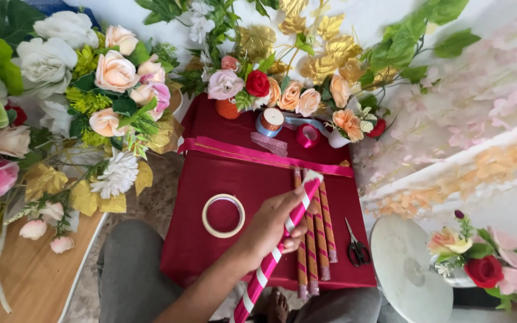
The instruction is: The person wraps decorative ribbon around a tube, using scissors to cut the ribbon and tape to secure it.
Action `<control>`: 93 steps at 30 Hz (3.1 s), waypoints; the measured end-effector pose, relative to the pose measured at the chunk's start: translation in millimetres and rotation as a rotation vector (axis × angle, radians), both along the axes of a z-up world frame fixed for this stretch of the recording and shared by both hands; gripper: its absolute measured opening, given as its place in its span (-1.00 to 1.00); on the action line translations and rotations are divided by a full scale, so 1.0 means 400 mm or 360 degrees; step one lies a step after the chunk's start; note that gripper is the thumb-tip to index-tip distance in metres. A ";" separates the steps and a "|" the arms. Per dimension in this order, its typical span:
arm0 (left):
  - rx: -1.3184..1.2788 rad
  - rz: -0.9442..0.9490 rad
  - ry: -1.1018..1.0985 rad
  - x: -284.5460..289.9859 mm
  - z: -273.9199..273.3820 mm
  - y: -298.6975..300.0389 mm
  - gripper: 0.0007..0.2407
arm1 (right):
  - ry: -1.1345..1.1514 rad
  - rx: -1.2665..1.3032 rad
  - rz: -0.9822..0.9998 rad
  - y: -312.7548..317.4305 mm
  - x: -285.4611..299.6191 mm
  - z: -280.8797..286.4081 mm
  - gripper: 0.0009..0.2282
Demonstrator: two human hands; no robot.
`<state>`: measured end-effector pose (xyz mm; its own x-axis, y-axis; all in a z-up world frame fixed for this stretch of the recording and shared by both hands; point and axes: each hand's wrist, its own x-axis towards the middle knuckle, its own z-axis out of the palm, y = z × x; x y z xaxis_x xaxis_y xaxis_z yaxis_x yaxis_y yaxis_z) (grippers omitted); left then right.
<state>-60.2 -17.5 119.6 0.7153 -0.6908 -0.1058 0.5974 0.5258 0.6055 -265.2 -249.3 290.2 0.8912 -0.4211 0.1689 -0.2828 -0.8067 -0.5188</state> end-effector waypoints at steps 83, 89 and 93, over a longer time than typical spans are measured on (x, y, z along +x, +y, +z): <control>0.0940 0.0560 -0.1003 0.076 -0.005 -0.107 -0.62 | -0.0354 0.1401 0.0469 -0.002 0.470 -0.465 -0.93; 0.0897 0.0596 -0.1162 0.076 0.001 -0.106 -0.65 | -0.0416 0.1289 0.0391 0.004 0.473 -0.462 -0.89; 0.0955 0.0612 -0.1261 0.077 0.000 -0.103 -0.65 | -0.0460 0.1246 0.0403 0.009 0.474 -0.465 -0.90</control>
<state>-29.3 -58.6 119.5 0.8883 -0.3934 0.2370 -0.2230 0.0817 0.9714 -75.6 -245.5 104.1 0.9406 -0.3058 0.1476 0.0850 -0.2089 -0.9742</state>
